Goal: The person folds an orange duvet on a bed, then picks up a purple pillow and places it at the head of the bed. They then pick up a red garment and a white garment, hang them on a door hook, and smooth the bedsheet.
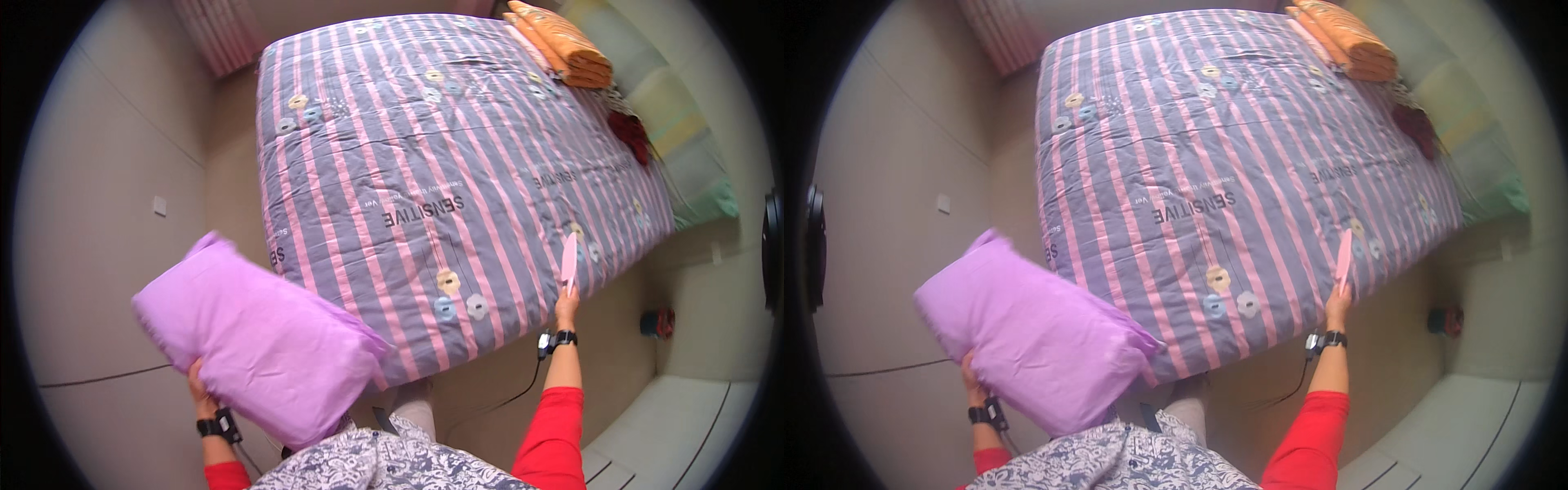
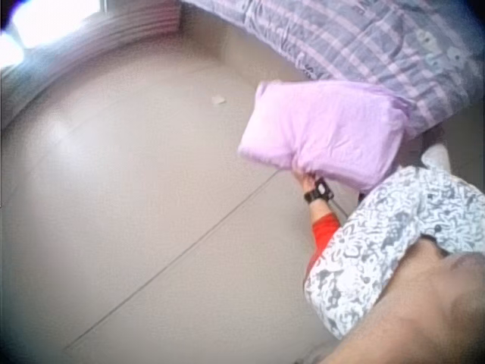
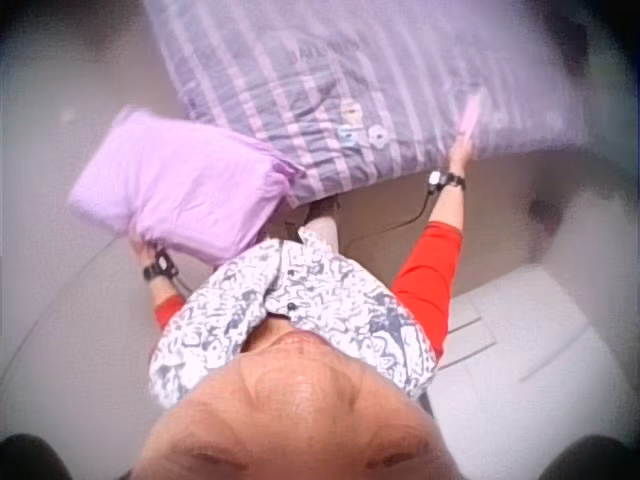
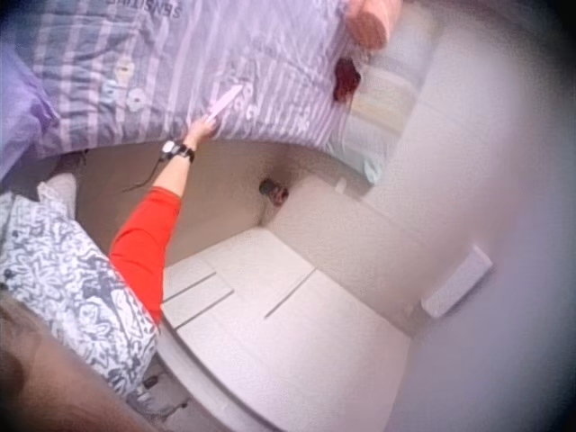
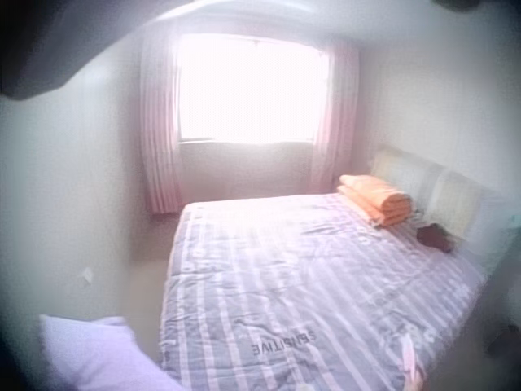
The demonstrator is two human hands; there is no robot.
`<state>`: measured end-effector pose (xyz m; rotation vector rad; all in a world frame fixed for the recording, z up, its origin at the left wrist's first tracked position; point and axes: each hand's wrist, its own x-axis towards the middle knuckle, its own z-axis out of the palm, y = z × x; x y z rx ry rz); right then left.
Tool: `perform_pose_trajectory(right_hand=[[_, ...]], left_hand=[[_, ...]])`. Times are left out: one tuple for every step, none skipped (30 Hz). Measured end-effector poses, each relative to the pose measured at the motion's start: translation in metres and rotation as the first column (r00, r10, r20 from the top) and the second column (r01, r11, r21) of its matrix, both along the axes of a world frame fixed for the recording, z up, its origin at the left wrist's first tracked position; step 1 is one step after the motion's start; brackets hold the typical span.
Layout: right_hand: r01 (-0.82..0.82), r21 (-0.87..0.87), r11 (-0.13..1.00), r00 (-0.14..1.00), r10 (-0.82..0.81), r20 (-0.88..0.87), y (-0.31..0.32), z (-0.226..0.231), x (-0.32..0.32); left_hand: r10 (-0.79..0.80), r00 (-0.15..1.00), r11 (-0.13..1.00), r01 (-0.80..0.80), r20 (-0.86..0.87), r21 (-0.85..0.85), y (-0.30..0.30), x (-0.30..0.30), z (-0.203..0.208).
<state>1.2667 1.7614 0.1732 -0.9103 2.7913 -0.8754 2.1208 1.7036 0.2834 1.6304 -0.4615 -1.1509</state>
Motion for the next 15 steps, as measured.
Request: perform_pose_trajectory(right_hand=[[-0.017, 0.010, 1.000, 1.000, 0.017, 0.010, -0.026, -0.019, -0.028], [-0.028, 0.013, 1.000, 0.999, 0.029, -0.033, -0.054, -0.035, -0.051], [-0.041, 0.008, 0.999, 0.999, 0.041, 0.019, -0.086, -0.054, -0.065], [-0.028, 0.053, 0.998, 0.999, 0.026, 0.043, -0.119, -0.066, -0.067], [-0.088, 0.077, 0.993, 0.996, 0.086, 0.033, -0.154, -0.079, -0.056], [-0.059, 0.160, 0.985, 0.998, 0.053, 0.040, -0.188, -0.088, -0.030], [-0.206, 0.171, 0.964, 0.978, 0.209, -0.003, -0.216, -0.095, 0.012], [-0.288, 0.071, 0.955, 0.956, 0.283, 0.080, -0.237, -0.098, 0.064], [-0.530, -0.040, 0.847, 0.847, 0.531, 0.032, -0.243, -0.100, 0.128], [-0.653, 0.053, 0.755, 0.754, 0.642, 0.142, -0.232, -0.101, 0.204], [-0.775, 0.225, 0.590, 0.630, 0.746, 0.215, -0.222, -0.099, 0.278], [-0.909, -0.040, 0.415, 0.381, 0.865, 0.326, -0.186, -0.095, 0.338], [-0.938, 0.044, 0.344, 0.334, 0.863, 0.378, -0.150, -0.092, 0.405], [-0.945, -0.242, 0.218, 0.074, 0.868, 0.491, -0.113, -0.090, 0.443], [-0.961, -0.266, 0.074, -0.109, 0.782, 0.613, -0.089, -0.093, 0.479]], left_hand=[[0.005, 0.999, 1.000, -0.006, -0.046, -0.022, 0.019, -0.001, 0.019], [0.074, 0.993, 0.996, -0.070, 0.096, -0.049, 0.039, -0.006, 0.037], [0.138, 0.990, 0.990, -0.138, 0.042, 0.011, 0.054, -0.009, 0.053], [0.158, 0.987, 0.986, -0.156, 0.027, -0.055, 0.075, -0.014, 0.069], [0.300, 0.951, 0.954, -0.300, 0.080, -0.018, 0.088, -0.017, 0.080], [0.369, 0.918, 0.929, -0.370, 0.143, -0.025, 0.106, -0.021, 0.091], [0.413, 0.904, 0.911, -0.413, 0.115, -0.021, 0.122, -0.024, 0.097], [0.452, 0.888, 0.892, -0.452, 0.089, -0.018, 0.135, -0.024, 0.104], [0.465, 0.881, 0.885, -0.465, 0.092, -0.024, 0.148, -0.025, 0.107], [0.533, 0.842, 0.845, -0.534, 0.089, -0.008, 0.158, -0.024, 0.109], [0.562, 0.821, 0.822, -0.568, 0.101, 0.042, 0.168, -0.021, 0.109], [0.603, 0.788, 0.790, -0.612, 0.126, 0.048, 0.177, -0.018, 0.108], [0.644, 0.751, 0.753, -0.656, 0.145, 0.049, 0.185, -0.015, 0.104], [0.628, 0.760, 0.766, -0.641, 0.170, 0.036, 0.193, -0.010, 0.100], [0.637, 0.746, 0.760, -0.650, 0.192, 0.003, 0.201, -0.006, 0.096]])
